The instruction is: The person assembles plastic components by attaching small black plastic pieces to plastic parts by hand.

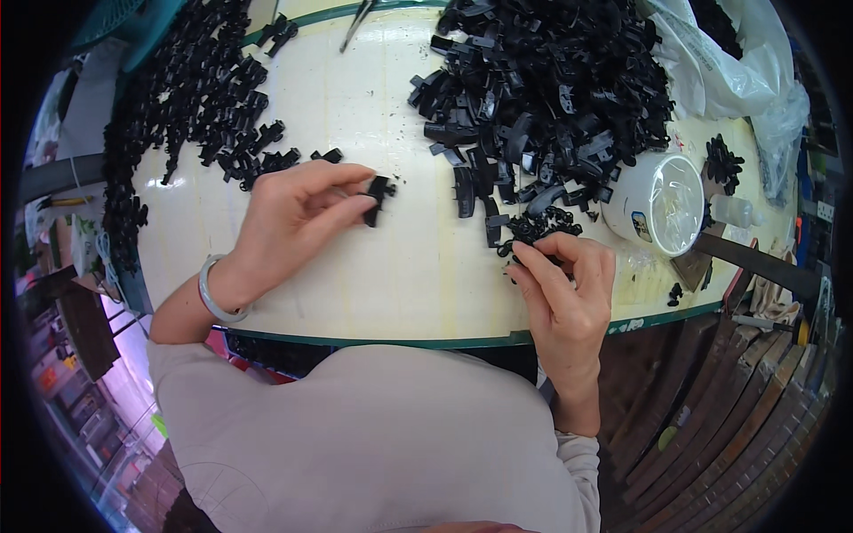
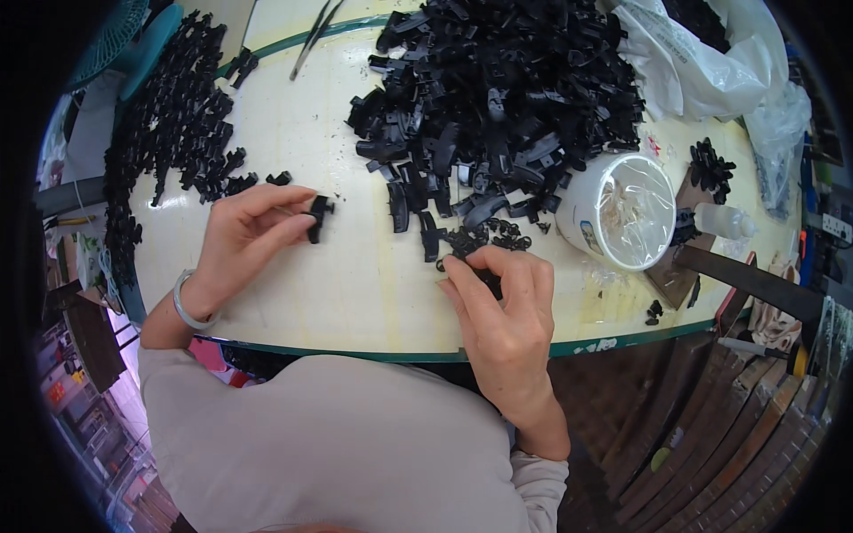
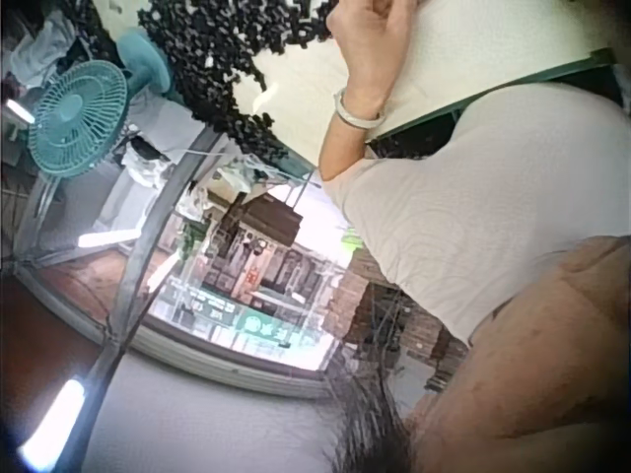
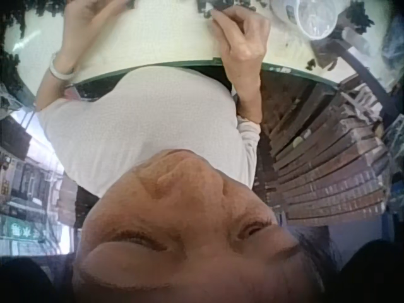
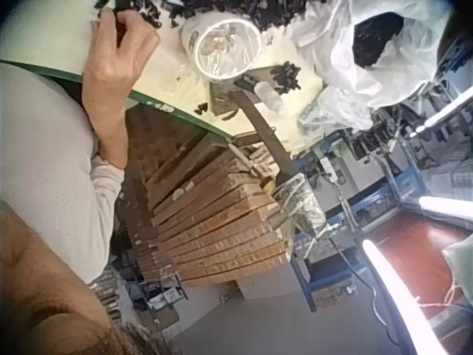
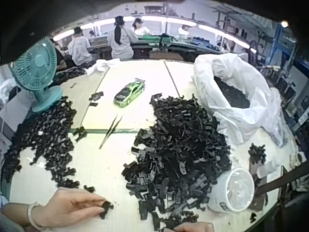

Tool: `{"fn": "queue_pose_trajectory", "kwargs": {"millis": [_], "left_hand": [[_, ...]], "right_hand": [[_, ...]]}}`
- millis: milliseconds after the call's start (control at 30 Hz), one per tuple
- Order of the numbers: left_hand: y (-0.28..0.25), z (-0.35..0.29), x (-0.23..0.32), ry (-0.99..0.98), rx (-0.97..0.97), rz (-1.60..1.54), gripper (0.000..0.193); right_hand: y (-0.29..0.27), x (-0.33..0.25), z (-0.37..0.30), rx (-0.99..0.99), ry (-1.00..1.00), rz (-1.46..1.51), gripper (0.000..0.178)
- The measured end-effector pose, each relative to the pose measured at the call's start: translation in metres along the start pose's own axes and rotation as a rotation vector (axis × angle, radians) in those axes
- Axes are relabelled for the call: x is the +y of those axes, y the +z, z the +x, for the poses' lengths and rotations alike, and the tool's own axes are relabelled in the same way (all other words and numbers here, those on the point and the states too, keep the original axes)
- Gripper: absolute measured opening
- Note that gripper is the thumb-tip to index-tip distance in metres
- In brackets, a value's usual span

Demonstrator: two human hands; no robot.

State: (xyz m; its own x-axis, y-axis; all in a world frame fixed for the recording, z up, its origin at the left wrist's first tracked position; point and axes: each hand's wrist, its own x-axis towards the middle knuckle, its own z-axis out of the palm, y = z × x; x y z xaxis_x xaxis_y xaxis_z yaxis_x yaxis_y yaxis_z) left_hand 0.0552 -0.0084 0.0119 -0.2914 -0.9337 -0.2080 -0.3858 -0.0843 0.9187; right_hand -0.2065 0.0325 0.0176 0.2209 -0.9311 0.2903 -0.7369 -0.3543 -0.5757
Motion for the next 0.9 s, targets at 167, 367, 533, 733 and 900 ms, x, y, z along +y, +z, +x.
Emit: {"fn": "queue_pose_trajectory", "kwargs": {"millis": [167, 367, 533, 733, 900], "left_hand": [[-0.009, -0.01, 0.015, 0.132, 0.214, 0.414, 0.025], [0.024, 0.03, 0.027, 0.742, 0.11, 0.558, 0.031], [0.047, 0.065, 0.029, 0.937, -0.101, 0.634, 0.027], [0.049, 0.062, 0.027, 0.888, -0.244, 0.682, 0.029], [0.05, 0.06, 0.023, 0.916, -0.262, 0.624, 0.029]], "right_hand": [[0.009, 0.001, -0.004, 0.004, -0.055, -0.057, 0.029], [0.006, -0.001, -0.002, -0.03, -0.087, -0.073, 0.024], [-0.01, 0.005, -0.014, 0.214, 0.358, 0.58, 0.01], [-0.015, 0.018, -0.021, 0.22, 0.48, 1.05, 0.008], [-0.009, 0.02, -0.019, 0.227, 0.538, 1.239, 0.022]]}}
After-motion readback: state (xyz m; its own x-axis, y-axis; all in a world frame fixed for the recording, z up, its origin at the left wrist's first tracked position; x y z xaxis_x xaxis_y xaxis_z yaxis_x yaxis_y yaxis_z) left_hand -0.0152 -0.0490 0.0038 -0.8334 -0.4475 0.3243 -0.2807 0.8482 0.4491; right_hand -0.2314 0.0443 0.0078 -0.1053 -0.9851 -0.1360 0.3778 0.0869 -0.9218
